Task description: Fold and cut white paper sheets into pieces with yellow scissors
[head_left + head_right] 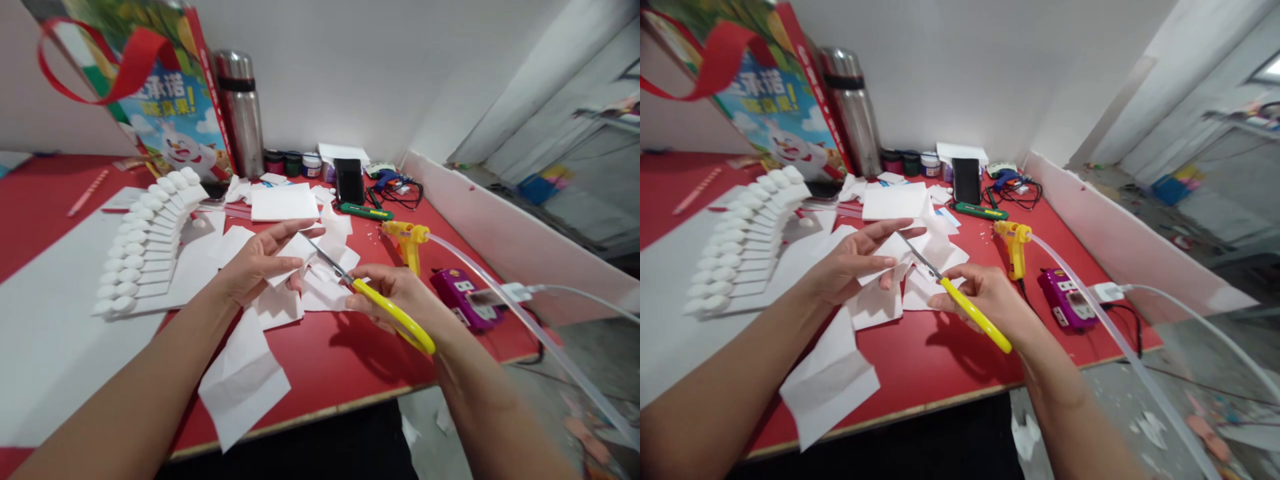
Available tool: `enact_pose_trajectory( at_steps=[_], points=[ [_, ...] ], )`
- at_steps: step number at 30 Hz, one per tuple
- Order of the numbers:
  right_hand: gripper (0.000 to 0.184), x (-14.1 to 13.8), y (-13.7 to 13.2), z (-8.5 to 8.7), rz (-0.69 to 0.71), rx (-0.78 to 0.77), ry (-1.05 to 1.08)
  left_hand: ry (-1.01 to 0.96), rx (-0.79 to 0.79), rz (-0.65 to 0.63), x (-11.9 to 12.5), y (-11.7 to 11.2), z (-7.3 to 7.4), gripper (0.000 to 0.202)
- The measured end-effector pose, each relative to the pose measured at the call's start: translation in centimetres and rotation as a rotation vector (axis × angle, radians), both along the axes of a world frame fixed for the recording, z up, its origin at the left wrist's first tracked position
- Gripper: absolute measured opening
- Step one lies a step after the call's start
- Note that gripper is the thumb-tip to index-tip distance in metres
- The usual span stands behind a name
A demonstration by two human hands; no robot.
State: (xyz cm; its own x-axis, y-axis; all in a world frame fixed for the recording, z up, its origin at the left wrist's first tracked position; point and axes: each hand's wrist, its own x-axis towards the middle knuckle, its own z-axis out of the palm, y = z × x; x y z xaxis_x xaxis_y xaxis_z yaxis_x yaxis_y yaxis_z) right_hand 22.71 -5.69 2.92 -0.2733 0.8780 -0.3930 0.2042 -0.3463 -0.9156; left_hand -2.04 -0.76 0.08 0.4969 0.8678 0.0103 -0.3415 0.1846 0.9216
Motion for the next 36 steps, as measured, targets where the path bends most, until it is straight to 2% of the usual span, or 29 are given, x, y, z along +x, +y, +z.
enact_pose_trajectory(
  at_steps=[4,9,13,16,20,23,25,27,30,32,36],
  points=[
    [0.057,0.0,-0.3,0.9,-0.060,0.033,-0.007,-0.040,-0.010,0.053,-0.3,0.5,-0.3,0.058],
    [0.054,-0.5,0.5,2.4,-0.142,0.242,-0.147,-0.036,-0.038,0.195,-0.2,0.9,-0.6,0.047],
    [0.053,-1.6,2.9,3.0,-0.226,0.493,-0.405,-0.024,-0.047,0.236,0.5,0.5,-0.2,0.048],
    [0.048,-2.5,4.9,2.7,-0.321,0.727,-0.596,0.016,0.055,0.281,1.0,0.4,-0.2,0.048],
    [0.042,-2.9,6.4,1.1,-0.485,0.960,-0.764,0.148,0.225,0.555,0.5,1.1,-0.9,0.042],
    [0.044,-2.5,6.7,-0.3,-0.556,1.006,-0.849,0.350,0.360,0.797,-0.5,1.7,-1.8,0.039],
    [0.045,-2.0,6.8,-1.0,-0.564,1.000,-0.893,0.495,0.468,0.858,-0.9,1.8,-2.1,0.039],
    [0.045,-1.7,6.8,-1.2,-0.577,0.985,-0.882,0.623,0.579,0.783,-0.8,1.6,-1.9,0.045],
    [0.046,-1.7,6.7,-1.3,-0.586,0.939,-0.744,0.791,0.744,0.492,0.2,1.2,-1.0,0.052],
    [0.046,-1.9,6.8,-1.4,-0.569,0.906,-0.642,0.910,0.833,0.318,1.3,1.2,-0.4,0.048],
    [0.048,-1.9,7.0,-1.6,-0.559,0.879,-0.593,1.107,0.888,0.192,3.2,1.8,-0.5,0.045]
  ],
)
